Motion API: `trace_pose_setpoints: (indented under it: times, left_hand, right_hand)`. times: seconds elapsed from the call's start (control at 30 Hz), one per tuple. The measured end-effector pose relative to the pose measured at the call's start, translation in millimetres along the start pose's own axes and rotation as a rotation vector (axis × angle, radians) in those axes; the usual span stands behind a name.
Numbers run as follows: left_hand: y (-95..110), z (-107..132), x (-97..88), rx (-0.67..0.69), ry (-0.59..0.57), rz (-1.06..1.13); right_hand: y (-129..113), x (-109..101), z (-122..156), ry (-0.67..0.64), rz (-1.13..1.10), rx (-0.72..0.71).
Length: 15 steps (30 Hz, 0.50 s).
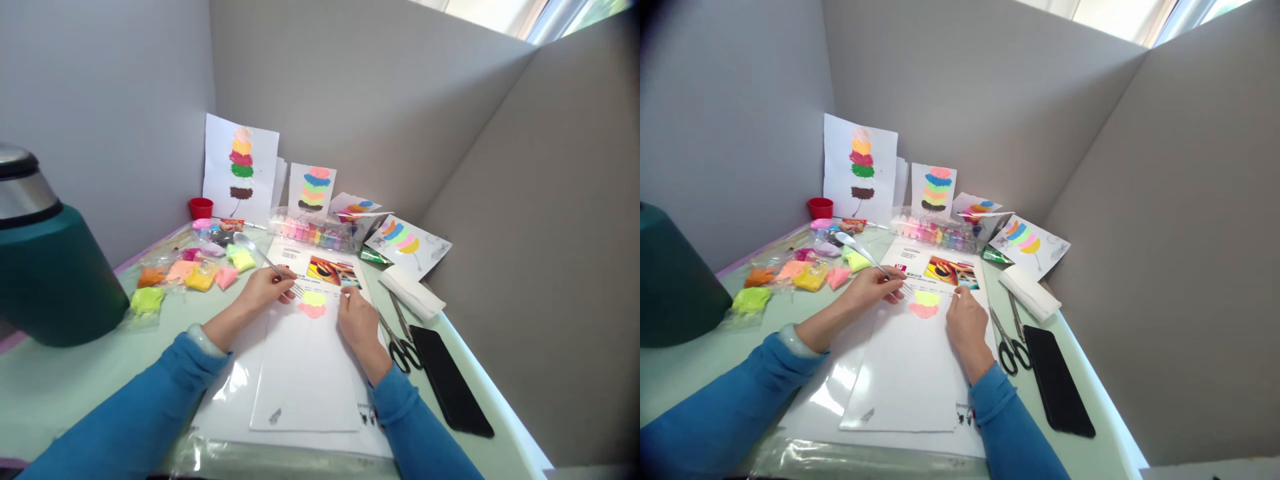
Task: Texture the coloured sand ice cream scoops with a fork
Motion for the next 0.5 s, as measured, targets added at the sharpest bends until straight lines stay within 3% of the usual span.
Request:
trace_pose_setpoints:
  times: [0.13,0.5]
  left_hand:
    - [-9.4,-1.9,-2.0,-0.055,0.022,-0.043]
    - [-4.4,3.4,27.8,0.012,-0.105,-0.243]
  right_hand:
    - [-9.5,16.1,6.3,-0.136,0.226,-0.033]
    - [-19.5,20.6,9.8,-0.158,0.325,-0.064]
Point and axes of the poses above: each hand's wrist, its own z-axis away from the middle knuckle, its own x-axis out of the palm, y = z × x, the point moved 10 cm from there along -z, towards the middle knuckle, and after that the axes turned 3 degrees about -z, right-handed, at the moved point
